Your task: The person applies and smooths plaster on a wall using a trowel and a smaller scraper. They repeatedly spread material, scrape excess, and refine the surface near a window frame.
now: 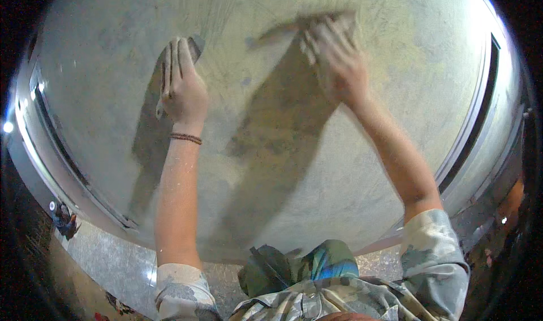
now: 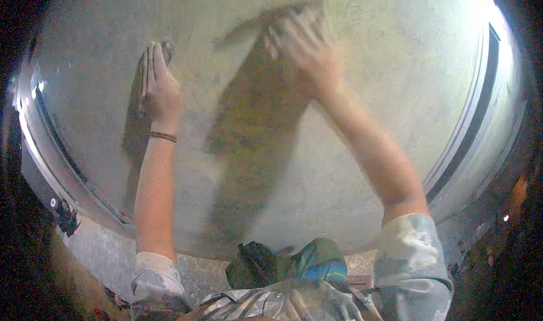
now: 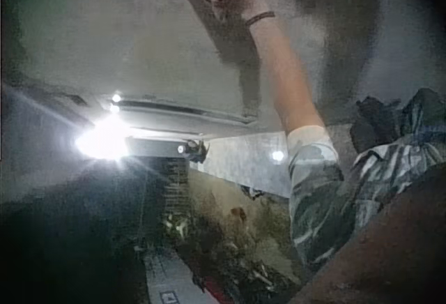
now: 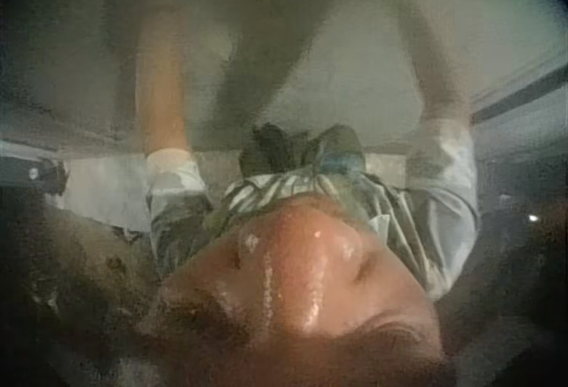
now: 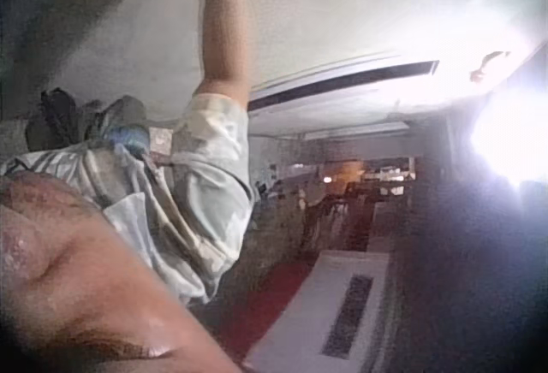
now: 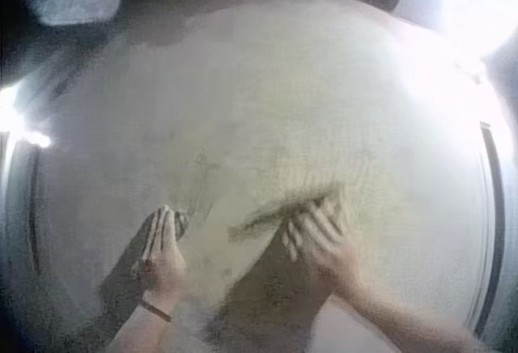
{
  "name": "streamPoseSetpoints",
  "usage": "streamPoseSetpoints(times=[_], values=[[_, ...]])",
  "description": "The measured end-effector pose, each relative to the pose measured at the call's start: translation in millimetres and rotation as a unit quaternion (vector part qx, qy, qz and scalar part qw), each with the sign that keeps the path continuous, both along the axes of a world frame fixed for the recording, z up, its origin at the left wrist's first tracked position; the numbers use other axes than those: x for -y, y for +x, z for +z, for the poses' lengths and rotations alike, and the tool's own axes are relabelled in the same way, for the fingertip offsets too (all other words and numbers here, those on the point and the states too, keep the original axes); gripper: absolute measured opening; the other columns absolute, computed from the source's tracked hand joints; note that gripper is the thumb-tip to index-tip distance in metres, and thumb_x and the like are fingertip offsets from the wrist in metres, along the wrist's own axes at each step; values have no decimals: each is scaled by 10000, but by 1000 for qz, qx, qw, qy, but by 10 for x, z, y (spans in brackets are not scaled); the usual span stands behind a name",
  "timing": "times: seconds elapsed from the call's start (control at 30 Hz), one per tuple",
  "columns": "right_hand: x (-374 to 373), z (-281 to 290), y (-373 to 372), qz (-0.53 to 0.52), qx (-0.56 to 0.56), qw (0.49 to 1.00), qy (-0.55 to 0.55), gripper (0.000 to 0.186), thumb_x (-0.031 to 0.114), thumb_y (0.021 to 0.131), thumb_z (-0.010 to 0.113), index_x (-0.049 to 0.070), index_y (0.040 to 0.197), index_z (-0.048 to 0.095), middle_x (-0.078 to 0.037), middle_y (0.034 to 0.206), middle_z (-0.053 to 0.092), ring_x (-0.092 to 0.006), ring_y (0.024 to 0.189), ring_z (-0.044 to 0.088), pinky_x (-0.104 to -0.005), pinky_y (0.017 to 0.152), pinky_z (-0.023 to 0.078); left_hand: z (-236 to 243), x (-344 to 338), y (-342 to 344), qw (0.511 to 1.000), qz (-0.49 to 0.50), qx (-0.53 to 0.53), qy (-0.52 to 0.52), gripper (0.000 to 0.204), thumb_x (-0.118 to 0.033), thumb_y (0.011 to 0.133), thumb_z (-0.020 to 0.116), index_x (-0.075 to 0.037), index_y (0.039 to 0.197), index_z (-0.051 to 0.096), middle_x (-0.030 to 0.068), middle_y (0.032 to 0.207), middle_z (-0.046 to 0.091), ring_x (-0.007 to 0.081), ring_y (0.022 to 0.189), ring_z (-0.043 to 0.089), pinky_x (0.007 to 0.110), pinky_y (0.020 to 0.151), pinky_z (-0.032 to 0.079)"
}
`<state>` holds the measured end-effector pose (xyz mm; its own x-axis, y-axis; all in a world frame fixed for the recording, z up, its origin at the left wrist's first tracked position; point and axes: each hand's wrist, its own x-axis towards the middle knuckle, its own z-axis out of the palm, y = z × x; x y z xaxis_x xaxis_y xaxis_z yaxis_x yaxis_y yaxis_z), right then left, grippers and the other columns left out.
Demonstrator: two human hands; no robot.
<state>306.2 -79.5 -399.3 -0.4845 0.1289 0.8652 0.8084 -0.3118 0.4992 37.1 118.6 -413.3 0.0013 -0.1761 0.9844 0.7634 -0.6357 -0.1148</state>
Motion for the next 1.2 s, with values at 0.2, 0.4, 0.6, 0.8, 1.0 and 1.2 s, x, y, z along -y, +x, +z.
streamPoseSetpoints(times=[0.2, 0.4, 0.6, 0.8, 1.0, 1.2], values=[[424, -943, 302, -1, 8, 990, -143, 359, 174, 951, 626, 161, 1308, 667, -52, 1503, 592, -237, 1466, 482, -535, 1258, 340, -74, 120, -65, 1000, 22, -20, -3, 515, 8, 1000, 485, 20, 1515, 463, 193, 1547, 525, 334, 1452, 490, 442, 1214, 423], [527, -291, 489, 21, -147, 983, 111, 269, 211, 1008, 616, 118, 1234, 728, -86, 1362, 692, -316, 1346, 595, -489, 1203, 411, 51, 22, -104, 1000, 17, -9, 18, 478, -4, 1009, 493, 29, 1486, 492, 193, 1530, 542, 343, 1432, 509, 444, 1205, 429], [462, -1933, 42, 35, -143, 985, -86, 203, 268, 964, 676, 147, 1113, 746, -73, 1265, 729, -280, 1288, 650, -577, 1189, 408, 59, -41, -139, 998, 41, -12, 45, 477, 0, 1023, 461, 28, 1498, 477, 206, 1492, 574, 359, 1401, 539, 453, 1192, 444], [572, -1001, 399, 35, -163, 983, 76, 317, 206, 955, 651, 54, 1227, 709, -191, 1311, 680, -423, 1261, 622, -578, 1144, 432, 71, -94, -141, 999, 6, -17, 42, 505, 23, 996, 468, 3, 1500, 482, 212, 1530, 533, 365, 1418, 513, 461, 1191, 436], [467, -2079, 3, 43, -208, 976, -58, 324, 250, 897, 729, 111, 1190, 741, -137, 1272, 712, -364, 1278, 639, -593, 1209, 384, 56, -100, -174, 998, 1, -30, 48, 521, 33, 989, 467, 6, 1509, 468, 211, 1531, 532, 363, 1418, 512, 460, 1184, 438], [570, -1366, 486, 27, -229, 970, 73, 326, 126, 932, 637, 10, 1231, 694, -221, 1341, 677, -456, 1315, 591, -557, 1143, 438, 82, -77, -184, 998, 26, -30, 41, 537, 41, 984, 467, 6, 1519, 460, 195, 1541, 528, 357, 1416, 516, 452, 1183, 443]])
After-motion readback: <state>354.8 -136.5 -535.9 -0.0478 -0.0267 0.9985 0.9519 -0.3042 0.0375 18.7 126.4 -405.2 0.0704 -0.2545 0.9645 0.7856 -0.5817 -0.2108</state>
